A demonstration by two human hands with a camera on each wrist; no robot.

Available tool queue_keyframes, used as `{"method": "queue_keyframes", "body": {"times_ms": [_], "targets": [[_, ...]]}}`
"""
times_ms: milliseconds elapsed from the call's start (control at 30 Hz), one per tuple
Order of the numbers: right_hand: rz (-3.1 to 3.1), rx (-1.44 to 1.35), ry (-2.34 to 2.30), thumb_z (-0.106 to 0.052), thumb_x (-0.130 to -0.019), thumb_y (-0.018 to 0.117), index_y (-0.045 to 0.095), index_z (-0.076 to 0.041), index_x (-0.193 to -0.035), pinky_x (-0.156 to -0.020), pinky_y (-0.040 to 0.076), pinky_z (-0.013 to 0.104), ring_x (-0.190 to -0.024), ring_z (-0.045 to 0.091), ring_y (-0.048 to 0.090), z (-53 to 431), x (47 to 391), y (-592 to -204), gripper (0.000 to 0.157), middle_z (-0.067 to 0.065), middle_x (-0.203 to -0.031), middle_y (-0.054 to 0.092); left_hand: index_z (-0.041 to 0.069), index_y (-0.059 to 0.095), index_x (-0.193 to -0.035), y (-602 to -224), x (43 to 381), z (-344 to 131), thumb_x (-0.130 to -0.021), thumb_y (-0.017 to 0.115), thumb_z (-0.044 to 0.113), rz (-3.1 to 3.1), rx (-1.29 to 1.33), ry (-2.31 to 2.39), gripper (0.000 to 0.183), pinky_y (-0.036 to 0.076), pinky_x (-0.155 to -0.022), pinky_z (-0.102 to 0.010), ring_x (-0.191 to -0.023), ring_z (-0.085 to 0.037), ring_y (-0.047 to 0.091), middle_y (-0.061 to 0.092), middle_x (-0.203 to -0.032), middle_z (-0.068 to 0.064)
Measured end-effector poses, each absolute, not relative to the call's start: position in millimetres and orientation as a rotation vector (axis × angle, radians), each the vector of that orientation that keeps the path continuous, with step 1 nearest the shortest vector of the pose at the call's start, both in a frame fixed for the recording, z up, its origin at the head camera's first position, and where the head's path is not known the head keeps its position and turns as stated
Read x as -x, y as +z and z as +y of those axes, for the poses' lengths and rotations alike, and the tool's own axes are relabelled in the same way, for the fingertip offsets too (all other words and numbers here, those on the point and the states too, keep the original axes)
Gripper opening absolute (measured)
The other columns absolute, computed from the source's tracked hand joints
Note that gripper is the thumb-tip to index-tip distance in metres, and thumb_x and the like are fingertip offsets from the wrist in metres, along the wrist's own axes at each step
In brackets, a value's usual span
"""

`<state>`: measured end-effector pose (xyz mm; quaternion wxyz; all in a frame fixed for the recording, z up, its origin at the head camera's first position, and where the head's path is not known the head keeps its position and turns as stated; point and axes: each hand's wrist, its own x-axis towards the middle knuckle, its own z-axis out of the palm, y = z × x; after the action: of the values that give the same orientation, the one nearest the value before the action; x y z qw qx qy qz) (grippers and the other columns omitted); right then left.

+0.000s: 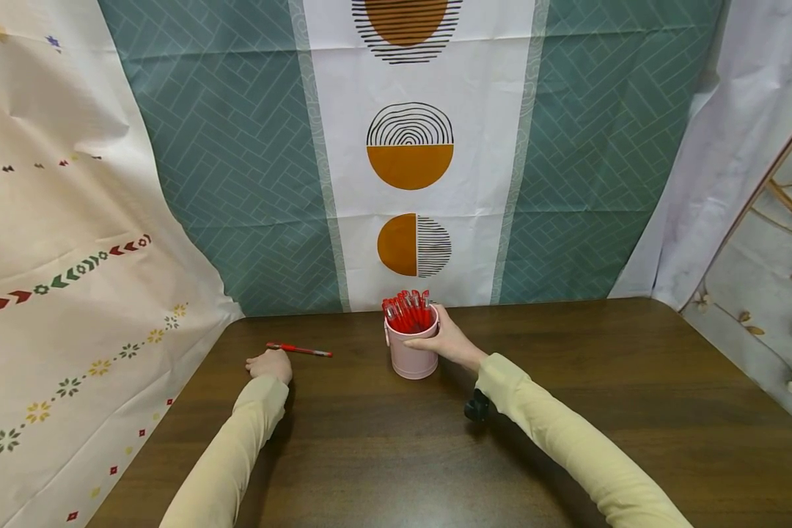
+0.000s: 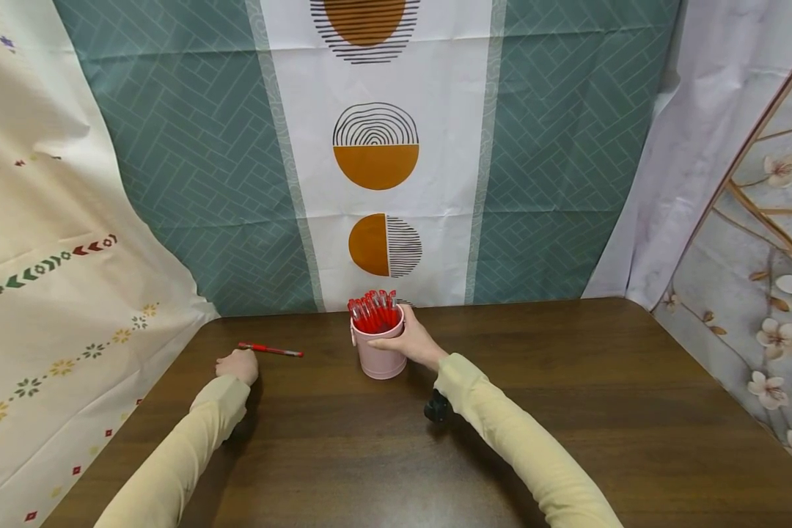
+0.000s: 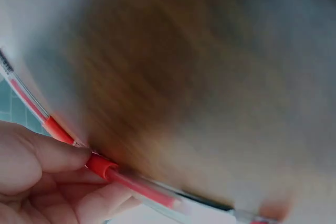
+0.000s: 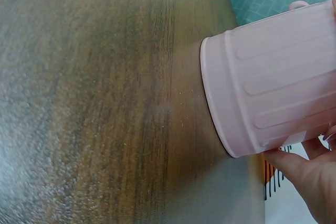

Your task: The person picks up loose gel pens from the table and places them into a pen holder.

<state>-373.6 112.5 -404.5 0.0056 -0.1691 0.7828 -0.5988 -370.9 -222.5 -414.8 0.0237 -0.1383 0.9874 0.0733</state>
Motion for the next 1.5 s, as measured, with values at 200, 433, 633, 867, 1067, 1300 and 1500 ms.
{"method": "queue_keyframes", "body": {"times_ms": [200, 433, 633, 867, 1067, 1300, 1500], "targets": [[2.452, 0.524, -1.869, -0.032, -0.065, 0.081, 0.03, -0.015, -0.129, -0.094, 0.035, 0.04, -0.113, 0.019, 0.04, 111.8, 373.6, -404.5, 0.083, 0.004, -0.125, 0.04, -0.023, 0.053, -0.103, -419.9, 374.8, -230.5, -0.088, 0.035, -0.009, 3.158, 0.311, 0.122, 0.027, 0.04, -0.079, -0.058, -0.097, -0.059, 0.043, 0.046, -0.102, -0.045], [2.441, 0.511, -1.871, -0.032, -0.065, 0.081, 0.031, -0.016, -0.128, -0.093, 0.035, 0.041, -0.113, 0.019, 0.04, 111.6, 373.3, -404.4, 0.083, 0.003, -0.124, 0.041, -0.01, 0.063, -0.087, -417.7, 373.4, -238.8, -0.087, 0.04, -0.006, 3.209, 0.282, 0.133, 0.023, 0.046, -0.06, -0.047, -0.078, -0.039, 0.06, 0.061, -0.089, -0.026], [2.438, 0.496, -1.853, -0.033, -0.064, 0.082, 0.03, -0.017, -0.129, -0.093, 0.035, 0.04, -0.114, 0.019, 0.039, 112.1, 372.5, -402.5, 0.085, 0.003, -0.125, 0.04, -0.008, 0.064, -0.082, -412.2, 369.9, -242.4, -0.088, 0.041, -0.005, 3.282, 0.223, 0.142, 0.024, 0.046, -0.051, -0.047, -0.072, -0.04, 0.06, 0.061, -0.083, -0.027], [2.394, 0.486, -1.855, -0.03, -0.066, 0.081, 0.026, -0.013, -0.133, -0.096, 0.032, 0.043, -0.119, 0.023, 0.035, 112.1, 372.2, -401.4, 0.089, 0.006, -0.13, 0.036, -0.007, 0.063, -0.08, -401.9, 369.0, -247.1, -0.083, 0.045, -0.01, 3.335, 0.143, 0.098, 0.019, 0.046, -0.051, -0.05, -0.07, -0.041, 0.059, 0.06, -0.08, -0.027], [2.416, 0.497, -1.857, -0.031, -0.065, 0.081, 0.029, -0.015, -0.131, -0.094, 0.034, 0.042, -0.116, 0.021, 0.038, 112.2, 371.4, -401.5, 0.085, 0.005, -0.127, 0.039, -0.006, 0.063, -0.076, -393.9, 368.4, -245.9, -0.08, 0.048, -0.011, 3.385, 0.083, 0.093, 0.016, 0.045, -0.048, -0.051, -0.068, -0.041, 0.059, 0.06, -0.078, -0.026], [2.436, 0.496, -1.866, -0.032, -0.065, 0.081, 0.031, -0.017, -0.128, -0.093, 0.036, 0.04, -0.113, 0.019, 0.04, 111.7, 370.5, -401.3, 0.082, 0.003, -0.124, 0.041, -0.006, 0.058, -0.071, -384.8, 371.1, -241.8, -0.079, 0.05, -0.012, 3.473, 0.013, 0.091, 0.013, 0.046, -0.05, -0.051, -0.069, -0.042, 0.058, 0.059, -0.075, -0.023], [2.447, 0.495, -1.864, -0.03, -0.066, 0.081, 0.031, -0.017, -0.127, -0.093, 0.036, 0.039, -0.113, 0.018, 0.04, 111.2, 369.1, -400.6, 0.08, 0.002, -0.124, 0.041, -0.009, 0.054, -0.071, -380.0, 370.1, -238.6, -0.08, 0.051, -0.011, 3.5, -0.008, 0.106, 0.01, 0.046, -0.049, -0.051, -0.066, -0.042, 0.058, 0.058, -0.072, -0.025]]}}
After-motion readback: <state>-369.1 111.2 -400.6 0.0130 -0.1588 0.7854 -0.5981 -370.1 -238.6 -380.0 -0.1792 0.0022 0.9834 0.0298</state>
